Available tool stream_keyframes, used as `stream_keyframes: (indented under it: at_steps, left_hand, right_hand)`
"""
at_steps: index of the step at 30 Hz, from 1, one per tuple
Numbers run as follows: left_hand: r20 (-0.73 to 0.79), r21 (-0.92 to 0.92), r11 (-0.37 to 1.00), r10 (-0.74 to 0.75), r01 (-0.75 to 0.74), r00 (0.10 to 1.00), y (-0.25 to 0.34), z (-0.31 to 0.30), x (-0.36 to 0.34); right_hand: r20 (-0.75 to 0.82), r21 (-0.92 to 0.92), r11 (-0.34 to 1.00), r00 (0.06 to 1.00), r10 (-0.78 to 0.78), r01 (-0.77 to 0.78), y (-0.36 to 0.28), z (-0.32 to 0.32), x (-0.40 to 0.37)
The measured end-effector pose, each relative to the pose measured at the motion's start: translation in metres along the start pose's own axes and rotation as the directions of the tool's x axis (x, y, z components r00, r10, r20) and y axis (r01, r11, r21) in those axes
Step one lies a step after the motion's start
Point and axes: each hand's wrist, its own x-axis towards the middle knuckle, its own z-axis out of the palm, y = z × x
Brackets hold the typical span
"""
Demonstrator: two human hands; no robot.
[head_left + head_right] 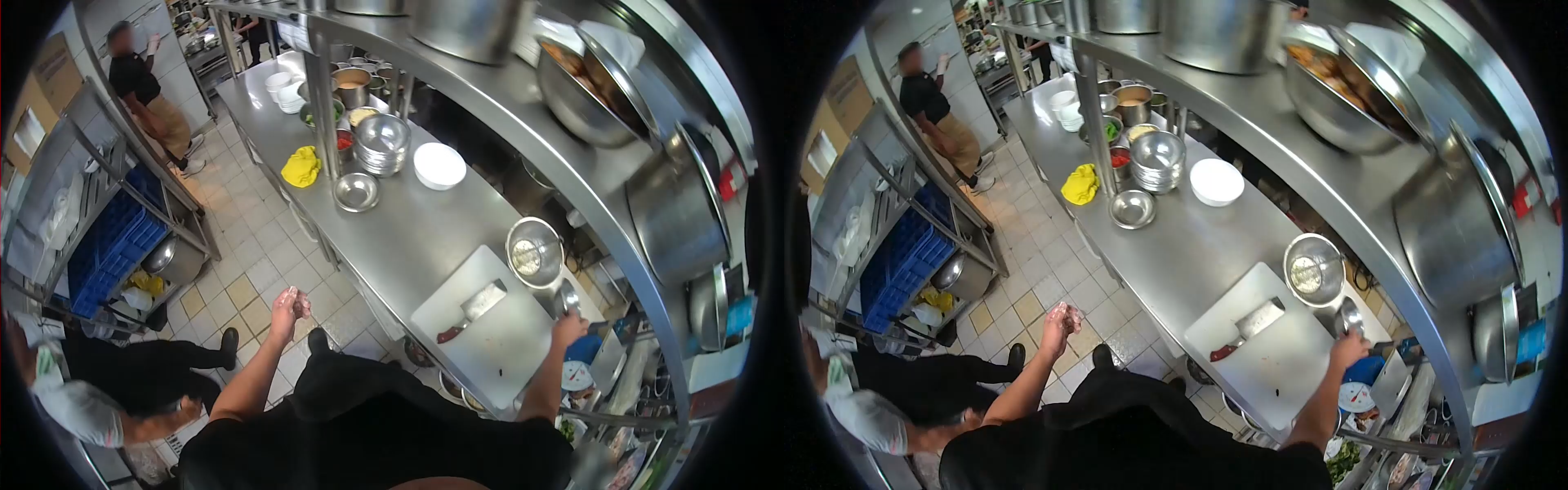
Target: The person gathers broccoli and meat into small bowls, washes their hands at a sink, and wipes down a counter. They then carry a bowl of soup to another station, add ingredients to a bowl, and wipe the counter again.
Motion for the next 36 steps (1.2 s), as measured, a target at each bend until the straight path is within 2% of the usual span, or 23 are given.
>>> stream_keyframes:
  at_steps: [2, 5, 8, 9, 11, 16, 19, 20, 21, 22, 23, 24, 25, 26, 27, 28, 30, 31, 32, 33, 34, 35, 36]
  left_hand:
    - [-0.023, -0.040, 0.999, 0.015, -0.016, 1.000, -0.005, -0.017, 0.015]
    - [-0.007, -0.100, 0.995, 0.008, -0.008, 1.000, -0.013, -0.042, 0.042]
    - [0.078, -0.127, 0.991, -0.027, 0.037, 0.997, -0.009, -0.056, 0.065]
    - [0.104, -0.133, 0.990, -0.035, 0.049, 0.994, -0.005, -0.062, 0.072]
    - [0.156, -0.172, 0.982, -0.055, 0.082, 0.986, -0.002, -0.079, 0.081]
    - [0.208, -0.204, 0.963, -0.134, 0.177, 0.969, 0.016, -0.129, 0.089]
    - [0.204, -0.167, 0.964, -0.174, 0.209, 0.963, 0.014, -0.164, 0.097]
    - [0.213, -0.144, 0.967, -0.177, 0.210, 0.961, 0.014, -0.175, 0.102]
    - [0.224, -0.114, 0.969, -0.188, 0.217, 0.956, 0.013, -0.185, 0.106]
    - [0.194, -0.107, 0.975, -0.174, 0.197, 0.965, 0.010, -0.191, 0.108]
    - [0.183, -0.139, 0.972, -0.161, 0.188, 0.970, 0.005, -0.198, 0.110]
    - [0.185, -0.159, 0.970, -0.154, 0.184, 0.971, 0.001, -0.205, 0.112]
    - [0.203, -0.179, 0.968, -0.139, 0.176, 0.969, -0.002, -0.208, 0.118]
    - [0.207, -0.201, 0.956, -0.173, 0.215, 0.963, -0.005, -0.208, 0.122]
    - [0.244, -0.207, 0.950, -0.183, 0.236, 0.952, -0.001, -0.201, 0.123]
    - [0.282, -0.220, 0.929, -0.231, 0.297, 0.931, -0.002, -0.199, 0.126]
    - [0.424, -0.202, 0.894, -0.288, 0.399, 0.859, -0.009, -0.184, 0.137]
    - [0.515, -0.170, 0.879, -0.307, 0.446, 0.801, -0.011, -0.172, 0.139]
    - [0.535, -0.065, 0.920, -0.295, 0.387, 0.791, -0.005, -0.149, 0.129]
    - [0.651, 0.010, 0.918, -0.307, 0.396, 0.694, -0.004, -0.135, 0.120]
    - [0.668, 0.053, 0.876, -0.388, 0.480, 0.635, -0.007, -0.117, 0.116]
    - [0.667, 0.074, 0.832, -0.451, 0.550, 0.593, -0.013, -0.096, 0.109]
    - [0.737, 0.153, 0.819, -0.467, 0.554, 0.488, -0.017, -0.077, 0.103]
  right_hand:
    - [0.059, 0.014, 1.000, 0.998, 0.005, -0.006, -0.016, -0.061, -0.001]
    - [-0.096, 0.120, 0.957, 0.963, -0.253, 0.263, -0.082, -0.136, -0.011]
    - [-0.060, 0.329, 0.863, 0.921, -0.385, 0.383, -0.186, -0.174, -0.004]
    - [-0.101, 0.395, 0.817, 0.903, -0.417, 0.421, -0.229, -0.179, -0.001]
    - [-0.246, 0.357, 0.735, 0.817, -0.521, 0.576, -0.321, -0.197, 0.004]
    - [-0.466, 0.386, 0.564, 0.682, -0.564, 0.730, -0.519, -0.182, 0.045]
    - [-0.332, 0.371, 0.670, 0.766, -0.551, 0.643, -0.588, -0.156, 0.031]
    - [-0.379, 0.325, 0.724, 0.785, -0.490, 0.609, -0.600, -0.153, 0.010]
    - [-0.354, 0.485, 0.677, 0.832, -0.427, 0.554, -0.607, -0.150, -0.013]
    - [-0.211, 0.680, 0.571, 0.869, -0.448, 0.460, -0.603, -0.170, -0.046]
    - [-0.293, 0.607, 0.596, 0.846, -0.447, 0.525, -0.595, -0.157, -0.085]
    - [-0.268, 0.630, 0.576, 0.842, -0.469, 0.521, -0.579, -0.150, -0.126]
    - [-0.148, 0.669, 0.570, 0.838, -0.525, 0.476, -0.555, -0.152, -0.169]
    - [-0.155, 0.722, 0.525, 0.845, -0.512, 0.450, -0.526, -0.144, -0.211]
    - [0.177, 0.835, 0.540, 0.878, -0.445, 0.105, -0.492, -0.153, -0.248]
    - [0.484, 0.828, 0.486, 0.794, -0.369, -0.279, -0.462, -0.163, -0.282]
    - [0.647, 0.677, 0.538, 0.754, -0.109, -0.503, -0.387, -0.152, -0.346]
    - [0.720, 0.584, 0.512, 0.694, 0.032, -0.630, -0.349, -0.142, -0.396]
    - [0.732, 0.450, 0.630, 0.665, 0.146, -0.633, -0.306, -0.123, -0.445]
    - [0.738, 0.299, 0.723, 0.631, 0.238, -0.623, -0.253, -0.097, -0.498]
    - [0.831, 0.113, 0.758, 0.479, 0.283, -0.643, -0.197, -0.054, -0.558]
    - [0.883, -0.115, 0.725, 0.265, 0.388, -0.679, -0.150, -0.040, -0.607]
    - [0.781, -0.177, 0.512, 0.196, 0.592, -0.840, -0.110, -0.004, -0.675]
